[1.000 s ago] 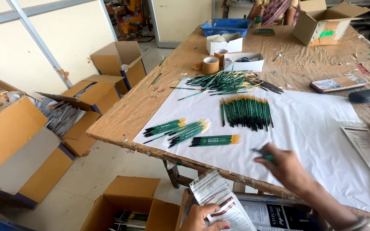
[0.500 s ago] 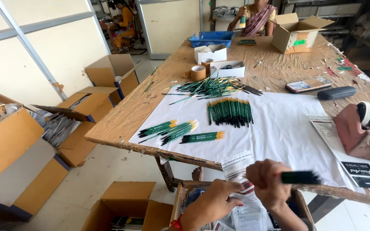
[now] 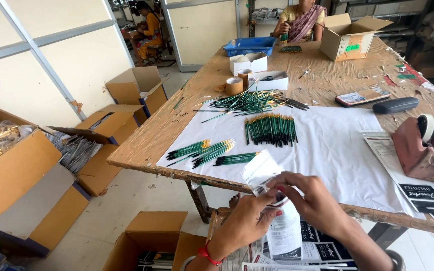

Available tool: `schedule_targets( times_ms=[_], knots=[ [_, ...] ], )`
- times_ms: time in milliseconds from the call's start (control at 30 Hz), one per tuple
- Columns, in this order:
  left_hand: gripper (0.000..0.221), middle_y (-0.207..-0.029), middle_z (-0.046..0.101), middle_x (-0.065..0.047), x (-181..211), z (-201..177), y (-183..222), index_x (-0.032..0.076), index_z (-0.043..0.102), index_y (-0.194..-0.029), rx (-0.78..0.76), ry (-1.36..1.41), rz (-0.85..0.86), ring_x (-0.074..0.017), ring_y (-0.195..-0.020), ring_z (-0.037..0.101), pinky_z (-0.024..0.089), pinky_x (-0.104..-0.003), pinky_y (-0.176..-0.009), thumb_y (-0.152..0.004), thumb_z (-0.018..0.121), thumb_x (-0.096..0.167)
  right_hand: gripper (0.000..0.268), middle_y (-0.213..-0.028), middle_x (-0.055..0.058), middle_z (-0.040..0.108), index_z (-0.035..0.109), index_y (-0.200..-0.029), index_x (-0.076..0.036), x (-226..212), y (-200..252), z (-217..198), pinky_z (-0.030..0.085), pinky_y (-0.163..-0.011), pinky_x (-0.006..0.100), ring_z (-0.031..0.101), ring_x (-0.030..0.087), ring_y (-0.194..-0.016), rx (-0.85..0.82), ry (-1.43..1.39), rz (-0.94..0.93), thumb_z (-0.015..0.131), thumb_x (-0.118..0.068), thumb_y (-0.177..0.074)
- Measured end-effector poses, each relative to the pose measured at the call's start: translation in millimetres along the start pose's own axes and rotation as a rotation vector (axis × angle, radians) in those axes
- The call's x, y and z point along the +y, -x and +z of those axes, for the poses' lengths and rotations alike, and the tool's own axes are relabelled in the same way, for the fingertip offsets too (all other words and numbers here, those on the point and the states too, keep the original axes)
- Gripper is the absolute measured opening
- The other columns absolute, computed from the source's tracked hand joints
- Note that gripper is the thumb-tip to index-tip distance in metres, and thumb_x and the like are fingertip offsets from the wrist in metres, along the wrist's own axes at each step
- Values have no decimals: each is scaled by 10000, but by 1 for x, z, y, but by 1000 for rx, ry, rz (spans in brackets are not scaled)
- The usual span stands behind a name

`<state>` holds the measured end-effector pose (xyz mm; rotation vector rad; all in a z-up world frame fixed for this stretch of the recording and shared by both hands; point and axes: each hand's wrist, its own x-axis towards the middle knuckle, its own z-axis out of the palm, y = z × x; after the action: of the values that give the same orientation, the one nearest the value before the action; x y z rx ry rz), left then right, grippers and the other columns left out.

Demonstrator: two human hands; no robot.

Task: The person sorts paintbrushes into small bundles and then places them into plastic sleeves by hand.

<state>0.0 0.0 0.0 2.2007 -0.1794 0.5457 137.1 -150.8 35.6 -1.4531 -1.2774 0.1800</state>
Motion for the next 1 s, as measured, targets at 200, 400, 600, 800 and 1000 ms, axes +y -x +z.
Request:
schedule_targets(
  times_ms=[200, 400, 600, 800, 1000],
  knots=[
    [151, -746, 670, -218, 3, -13, 6, -23, 617, -993, 42, -53, 69, -318, -636, 675, 474, -405, -560, -994, 694, 107, 353, -1305, 147, 668, 672, -1164, 6, 53, 64, 3, 477, -1093, 390, 632, 232, -1278, 270, 288, -141, 759, -121, -846],
    [187, -775, 711, -170, 14, -24, 9, 4, 615, -982, 43, 39, 144, -228, -657, 718, 512, -363, -581, -980, 739, 144, 619, -1303, 153, 708, 642, -1309, -5, 107, 99, 29, 548, -983, 391, 677, 206, -1162, 44, -25, 338, 868, -120, -745],
    [383, -957, 746, -195, -16, -33, 20, 21, 552, -1160, -87, -142, 188, -337, -848, 730, 547, -410, -686, -907, 813, 142, 601, -1127, 189, 808, 608, -1338, 15, 144, 111, -10, 548, -997, 394, 769, 233, -1089, -10, -317, 632, 808, -89, -781],
    [527, -1320, 707, -205, -13, -56, 31, 61, 528, -1444, 133, -88, 240, -319, -1113, 753, 610, -349, -902, -949, 675, -42, 565, -1219, 131, 712, 698, -1281, -32, 207, 119, -12, 456, -1029, 357, 650, 208, -1185, -190, 257, 354, 885, -205, -777],
    [468, -1295, 735, -170, -21, -22, 24, 22, 615, -1408, 207, 271, 139, -219, -1122, 725, 618, -332, -960, -960, 746, -18, 340, -994, 57, 717, 679, -1148, -34, 68, 37, 26, 512, -825, 304, 644, 108, -940, -44, 60, 386, 682, -261, -895]
  ],
)
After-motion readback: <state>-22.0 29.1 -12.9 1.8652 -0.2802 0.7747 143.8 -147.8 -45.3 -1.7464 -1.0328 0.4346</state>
